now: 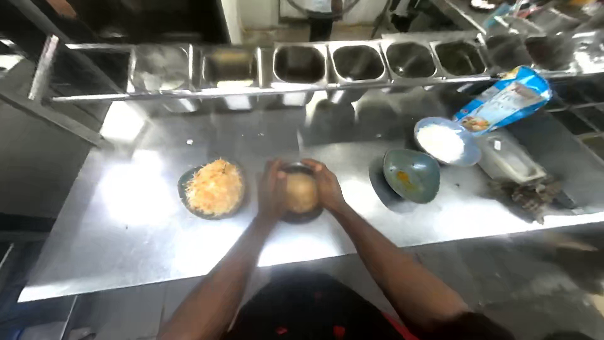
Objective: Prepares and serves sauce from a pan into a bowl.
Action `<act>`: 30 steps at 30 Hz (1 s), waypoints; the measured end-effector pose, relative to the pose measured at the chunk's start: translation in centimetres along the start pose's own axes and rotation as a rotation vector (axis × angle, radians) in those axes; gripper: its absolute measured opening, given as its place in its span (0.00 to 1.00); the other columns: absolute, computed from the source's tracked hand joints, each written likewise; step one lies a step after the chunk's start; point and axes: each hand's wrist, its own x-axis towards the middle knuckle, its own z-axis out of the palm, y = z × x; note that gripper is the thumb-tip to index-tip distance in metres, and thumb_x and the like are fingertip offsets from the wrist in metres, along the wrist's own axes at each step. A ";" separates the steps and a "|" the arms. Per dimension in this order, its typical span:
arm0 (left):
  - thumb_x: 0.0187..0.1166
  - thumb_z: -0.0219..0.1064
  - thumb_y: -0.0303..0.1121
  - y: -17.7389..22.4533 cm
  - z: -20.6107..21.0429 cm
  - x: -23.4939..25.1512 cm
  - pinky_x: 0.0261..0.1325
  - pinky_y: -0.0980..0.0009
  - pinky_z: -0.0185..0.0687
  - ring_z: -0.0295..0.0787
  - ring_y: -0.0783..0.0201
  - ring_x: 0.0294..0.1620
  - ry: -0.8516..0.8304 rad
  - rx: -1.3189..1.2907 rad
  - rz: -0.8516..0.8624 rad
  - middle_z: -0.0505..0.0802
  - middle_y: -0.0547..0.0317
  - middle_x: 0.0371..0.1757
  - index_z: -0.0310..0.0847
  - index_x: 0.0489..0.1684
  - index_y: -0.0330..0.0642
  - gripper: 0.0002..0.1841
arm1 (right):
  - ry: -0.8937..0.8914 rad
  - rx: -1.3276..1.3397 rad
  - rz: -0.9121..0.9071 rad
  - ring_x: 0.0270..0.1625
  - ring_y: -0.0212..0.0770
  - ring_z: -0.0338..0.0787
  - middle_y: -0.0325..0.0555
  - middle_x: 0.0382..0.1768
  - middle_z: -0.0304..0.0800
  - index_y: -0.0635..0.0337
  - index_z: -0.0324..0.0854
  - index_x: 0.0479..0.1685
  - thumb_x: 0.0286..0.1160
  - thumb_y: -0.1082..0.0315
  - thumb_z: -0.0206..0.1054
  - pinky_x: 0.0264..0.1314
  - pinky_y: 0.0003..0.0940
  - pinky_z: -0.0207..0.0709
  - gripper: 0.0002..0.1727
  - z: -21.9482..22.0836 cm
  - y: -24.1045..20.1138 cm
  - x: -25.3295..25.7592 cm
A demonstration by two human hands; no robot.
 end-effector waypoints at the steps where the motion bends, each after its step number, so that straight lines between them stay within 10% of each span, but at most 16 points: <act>1: 0.86 0.26 0.68 0.1 -0.3 -0.1 0.92 0.41 0.44 0.64 0.50 0.88 -0.025 0.027 0.001 0.81 0.47 0.81 0.70 0.82 0.35 0.48 | 0.007 -0.014 0.007 0.78 0.44 0.79 0.50 0.74 0.84 0.61 0.82 0.72 0.92 0.45 0.37 0.86 0.50 0.66 0.36 0.3 -0.2 -0.4; 7: 0.87 0.26 0.67 -0.5 -1.0 0.3 0.92 0.34 0.34 0.61 0.51 0.91 -0.088 0.063 0.038 0.80 0.53 0.82 0.71 0.83 0.40 0.45 | 0.055 -0.103 0.001 0.85 0.41 0.73 0.46 0.77 0.82 0.60 0.81 0.74 0.91 0.36 0.30 0.95 0.61 0.43 0.44 0.9 -1.0 -1.2; 17: 0.81 0.21 0.74 -0.6 -0.5 2.7 0.91 0.31 0.32 0.63 0.55 0.90 -0.194 -0.042 0.022 0.81 0.56 0.81 0.71 0.84 0.42 0.52 | -0.014 -0.111 0.044 0.89 0.46 0.66 0.49 0.83 0.75 0.60 0.77 0.79 0.90 0.35 0.31 0.95 0.56 0.48 0.44 -0.5 -0.7 -0.6; 24: 0.87 0.36 0.68 2.5 -5.2 -0.8 0.90 0.58 0.60 0.62 0.57 0.90 0.050 -0.207 0.072 0.68 0.45 0.89 0.69 0.82 0.31 0.46 | 0.307 0.136 0.059 0.88 0.39 0.68 0.46 0.85 0.71 0.64 0.69 0.82 0.83 0.25 0.32 0.89 0.44 0.62 0.52 -6.5 -5.8 -2.8; 28: 0.85 0.63 0.42 5.1 -4.9 -10.1 0.46 0.72 0.90 0.91 0.72 0.45 0.106 -0.245 0.070 0.94 0.62 0.48 0.87 0.33 0.43 0.15 | 0.408 -0.158 -0.105 0.71 0.42 0.86 0.48 0.72 0.84 0.62 0.73 0.76 0.87 0.51 0.60 0.71 0.43 0.85 0.28 -10.2 -11.9 -11.7; 30: 0.85 0.62 0.32 9.1 -0.6 -14.6 0.49 0.66 0.93 0.94 0.63 0.46 -0.105 -0.714 -0.278 0.95 0.58 0.47 0.83 0.41 0.39 0.07 | 0.511 -0.325 -0.276 0.71 0.39 0.86 0.49 0.71 0.84 0.61 0.76 0.73 0.84 0.54 0.65 0.71 0.39 0.85 0.26 -10.2 -15.6 -16.8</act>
